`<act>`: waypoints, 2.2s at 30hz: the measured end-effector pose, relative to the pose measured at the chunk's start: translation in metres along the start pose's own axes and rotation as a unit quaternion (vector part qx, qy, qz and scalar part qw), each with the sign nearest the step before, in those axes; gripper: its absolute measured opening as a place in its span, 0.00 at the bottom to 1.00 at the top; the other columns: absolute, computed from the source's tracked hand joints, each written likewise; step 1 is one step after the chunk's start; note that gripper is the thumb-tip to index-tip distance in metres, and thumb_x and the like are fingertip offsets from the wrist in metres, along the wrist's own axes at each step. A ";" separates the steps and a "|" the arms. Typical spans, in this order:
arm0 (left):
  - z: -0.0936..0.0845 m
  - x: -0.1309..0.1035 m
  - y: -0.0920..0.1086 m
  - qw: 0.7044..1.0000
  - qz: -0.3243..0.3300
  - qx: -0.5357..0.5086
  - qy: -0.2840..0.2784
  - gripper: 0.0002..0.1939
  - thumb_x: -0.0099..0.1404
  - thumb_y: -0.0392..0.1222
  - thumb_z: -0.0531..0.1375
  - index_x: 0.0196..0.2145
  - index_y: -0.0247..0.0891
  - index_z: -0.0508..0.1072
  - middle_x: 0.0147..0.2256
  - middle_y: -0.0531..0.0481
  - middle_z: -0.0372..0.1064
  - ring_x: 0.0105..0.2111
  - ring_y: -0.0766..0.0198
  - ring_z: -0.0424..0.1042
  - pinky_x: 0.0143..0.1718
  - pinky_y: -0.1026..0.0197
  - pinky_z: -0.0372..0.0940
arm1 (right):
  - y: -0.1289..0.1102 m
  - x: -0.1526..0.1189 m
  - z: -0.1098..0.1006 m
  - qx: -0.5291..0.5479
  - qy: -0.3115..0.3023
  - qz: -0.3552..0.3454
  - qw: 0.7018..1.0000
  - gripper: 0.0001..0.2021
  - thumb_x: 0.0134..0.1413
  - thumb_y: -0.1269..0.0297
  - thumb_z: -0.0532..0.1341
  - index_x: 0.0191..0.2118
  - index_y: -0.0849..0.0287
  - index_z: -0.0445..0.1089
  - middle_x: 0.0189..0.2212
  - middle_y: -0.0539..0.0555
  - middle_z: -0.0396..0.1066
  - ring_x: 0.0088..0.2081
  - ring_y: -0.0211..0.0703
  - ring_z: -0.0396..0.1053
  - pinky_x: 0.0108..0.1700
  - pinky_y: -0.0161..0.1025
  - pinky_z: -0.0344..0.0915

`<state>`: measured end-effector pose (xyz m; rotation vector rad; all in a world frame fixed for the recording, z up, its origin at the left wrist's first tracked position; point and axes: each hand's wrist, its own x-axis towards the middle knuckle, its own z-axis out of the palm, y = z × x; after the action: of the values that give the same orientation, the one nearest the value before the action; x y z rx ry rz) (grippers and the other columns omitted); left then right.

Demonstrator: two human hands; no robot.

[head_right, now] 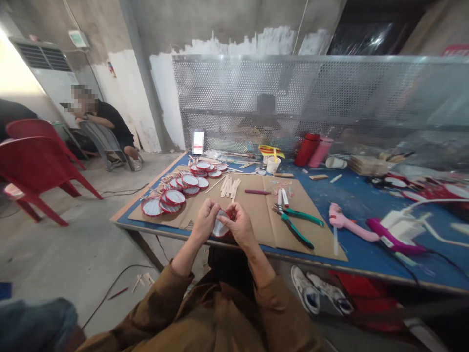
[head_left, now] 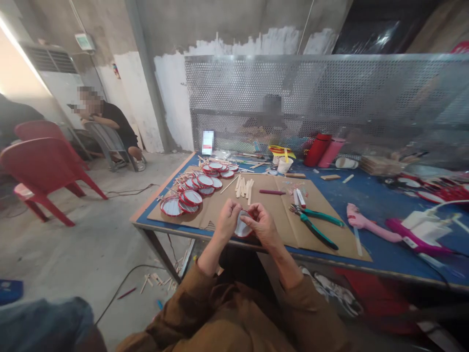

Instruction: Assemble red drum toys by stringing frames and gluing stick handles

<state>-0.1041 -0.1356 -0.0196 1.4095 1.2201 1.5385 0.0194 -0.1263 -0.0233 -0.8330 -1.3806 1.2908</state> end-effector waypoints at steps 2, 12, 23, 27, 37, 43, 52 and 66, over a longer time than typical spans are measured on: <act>0.000 -0.001 0.003 1.000 -0.001 -0.002 -0.001 0.09 0.63 0.43 0.51 0.27 0.38 0.59 0.24 0.57 0.55 0.27 0.69 0.57 0.31 0.66 0.55 | 0.001 0.000 0.000 0.006 0.001 -0.005 1.000 0.21 0.35 0.57 0.71 0.31 0.56 0.60 0.22 0.42 0.60 0.23 0.32 0.59 0.26 0.30 0.59; 0.001 -0.001 0.006 1.000 -0.011 0.007 0.007 0.10 0.63 0.45 0.51 0.26 0.39 0.58 0.23 0.58 0.54 0.25 0.69 0.57 0.28 0.66 0.55 | -0.017 -0.011 0.002 0.034 0.026 0.063 0.997 0.16 0.42 0.54 0.65 0.31 0.59 0.65 0.21 0.46 0.66 0.21 0.32 0.62 0.23 0.31 0.60; 0.000 0.004 0.001 0.999 0.004 0.049 -0.014 0.09 0.63 0.42 0.51 0.25 0.39 0.57 0.22 0.58 0.53 0.25 0.69 0.56 0.29 0.65 0.53 | -0.011 -0.010 0.010 -0.091 0.108 -0.013 0.990 0.11 0.46 0.56 0.60 0.25 0.60 0.66 0.19 0.46 0.66 0.21 0.34 0.62 0.24 0.31 0.61; -0.002 0.007 -0.002 0.999 0.004 0.049 -0.020 0.09 0.63 0.42 0.51 0.26 0.39 0.57 0.23 0.58 0.53 0.25 0.69 0.56 0.29 0.66 0.53 | -0.012 -0.008 0.013 -0.111 0.112 -0.014 0.987 0.12 0.46 0.55 0.59 0.26 0.60 0.67 0.19 0.47 0.65 0.21 0.35 0.62 0.24 0.32 0.61; -0.012 0.005 0.008 0.996 0.002 0.081 -0.028 0.09 0.63 0.40 0.51 0.26 0.39 0.56 0.23 0.58 0.54 0.26 0.69 0.56 0.30 0.66 0.53 | -0.014 -0.005 0.017 -0.190 0.092 -0.027 0.977 0.15 0.47 0.53 0.58 0.30 0.61 0.72 0.23 0.52 0.72 0.25 0.41 0.68 0.27 0.35 0.65; -0.005 0.000 0.007 0.991 -0.002 0.132 -0.024 0.09 0.63 0.39 0.51 0.26 0.39 0.57 0.23 0.58 0.55 0.25 0.69 0.57 0.29 0.65 0.52 | -0.012 -0.017 0.007 -0.217 0.109 -0.027 0.970 0.17 0.52 0.52 0.55 0.35 0.61 0.72 0.29 0.56 0.75 0.30 0.45 0.72 0.33 0.38 0.68; -0.006 0.002 0.010 0.989 -0.027 0.148 -0.002 0.09 0.63 0.39 0.51 0.25 0.40 0.56 0.22 0.58 0.56 0.25 0.68 0.59 0.30 0.65 0.53 | -0.004 -0.039 -0.007 -0.188 -0.046 -0.079 0.978 0.26 0.49 0.67 0.61 0.56 0.57 0.60 0.51 0.58 0.69 0.49 0.46 0.70 0.51 0.44 0.67; -0.008 0.005 0.008 0.988 -0.032 0.149 -0.009 0.09 0.63 0.38 0.51 0.25 0.40 0.56 0.22 0.58 0.56 0.25 0.68 0.58 0.29 0.65 0.52 | 0.005 -0.037 -0.008 -0.308 -0.032 -0.126 0.942 0.31 0.46 0.66 0.63 0.58 0.58 0.58 0.53 0.60 0.67 0.53 0.49 0.67 0.55 0.46 0.64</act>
<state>-0.1116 -0.1348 -0.0101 1.5512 1.5162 1.3363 0.0346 -0.1583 -0.0364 -0.9862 -1.9162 0.6881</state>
